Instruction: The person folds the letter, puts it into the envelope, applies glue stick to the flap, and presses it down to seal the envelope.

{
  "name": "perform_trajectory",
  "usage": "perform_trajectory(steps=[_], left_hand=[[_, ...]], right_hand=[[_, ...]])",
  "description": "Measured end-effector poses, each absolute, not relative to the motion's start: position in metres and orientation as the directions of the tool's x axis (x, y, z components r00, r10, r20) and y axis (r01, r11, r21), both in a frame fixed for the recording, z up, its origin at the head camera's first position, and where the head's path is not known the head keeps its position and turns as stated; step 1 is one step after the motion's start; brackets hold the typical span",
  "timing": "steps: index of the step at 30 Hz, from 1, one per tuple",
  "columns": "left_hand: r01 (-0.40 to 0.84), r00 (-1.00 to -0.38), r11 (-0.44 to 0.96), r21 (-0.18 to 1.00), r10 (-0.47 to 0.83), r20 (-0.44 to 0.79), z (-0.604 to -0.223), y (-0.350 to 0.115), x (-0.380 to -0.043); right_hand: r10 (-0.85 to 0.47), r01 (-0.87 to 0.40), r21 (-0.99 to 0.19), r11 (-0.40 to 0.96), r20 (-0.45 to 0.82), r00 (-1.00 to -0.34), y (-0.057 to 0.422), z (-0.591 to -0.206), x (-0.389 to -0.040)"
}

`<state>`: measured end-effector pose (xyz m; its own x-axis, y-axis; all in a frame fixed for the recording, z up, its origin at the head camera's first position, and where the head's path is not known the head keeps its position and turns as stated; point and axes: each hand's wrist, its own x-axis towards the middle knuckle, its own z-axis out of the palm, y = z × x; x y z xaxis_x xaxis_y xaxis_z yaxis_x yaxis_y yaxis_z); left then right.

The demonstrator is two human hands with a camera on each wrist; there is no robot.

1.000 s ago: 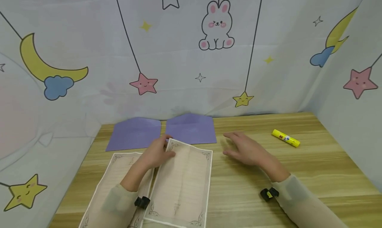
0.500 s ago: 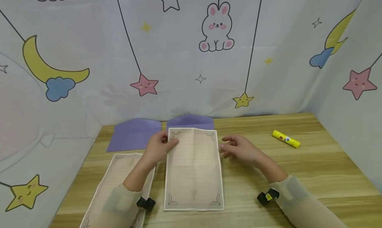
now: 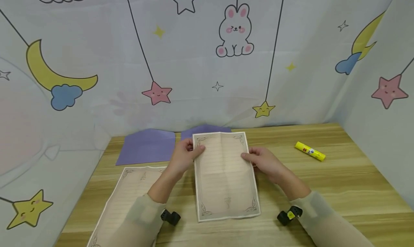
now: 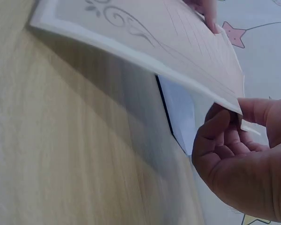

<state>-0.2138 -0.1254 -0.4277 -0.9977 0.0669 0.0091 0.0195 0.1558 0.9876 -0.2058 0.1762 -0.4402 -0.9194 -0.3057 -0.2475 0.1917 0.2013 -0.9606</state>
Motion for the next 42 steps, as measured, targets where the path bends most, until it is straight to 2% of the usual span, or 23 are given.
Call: perform_trajectory(steps=[12, 31, 36, 42], left_hand=[[-0.06, -0.987, 0.09, 0.994, 0.141, -0.072, -0.434, -0.121, -0.201], [-0.043, -0.981, 0.071, 0.997, 0.186, -0.056, -0.435, -0.124, -0.182], [0.035, -0.967, 0.163, 0.986, 0.256, -0.007, -0.436, -0.124, -0.182], [0.175, -0.967, 0.392, 0.903, 0.242, 0.082, -0.431, -0.121, -0.178]], right_hand=[[-0.183, 0.239, -0.961, 0.139, -0.262, -0.947, 0.186, -0.439, -0.214], [-0.165, 0.234, -0.965, 0.117, -0.251, -0.954, 0.191, -0.432, -0.22], [-0.168, 0.234, -0.963, 0.131, -0.254, -0.952, 0.19, -0.429, -0.22], [-0.192, 0.204, -0.972, 0.115, -0.223, -0.956, 0.188, -0.429, -0.22]])
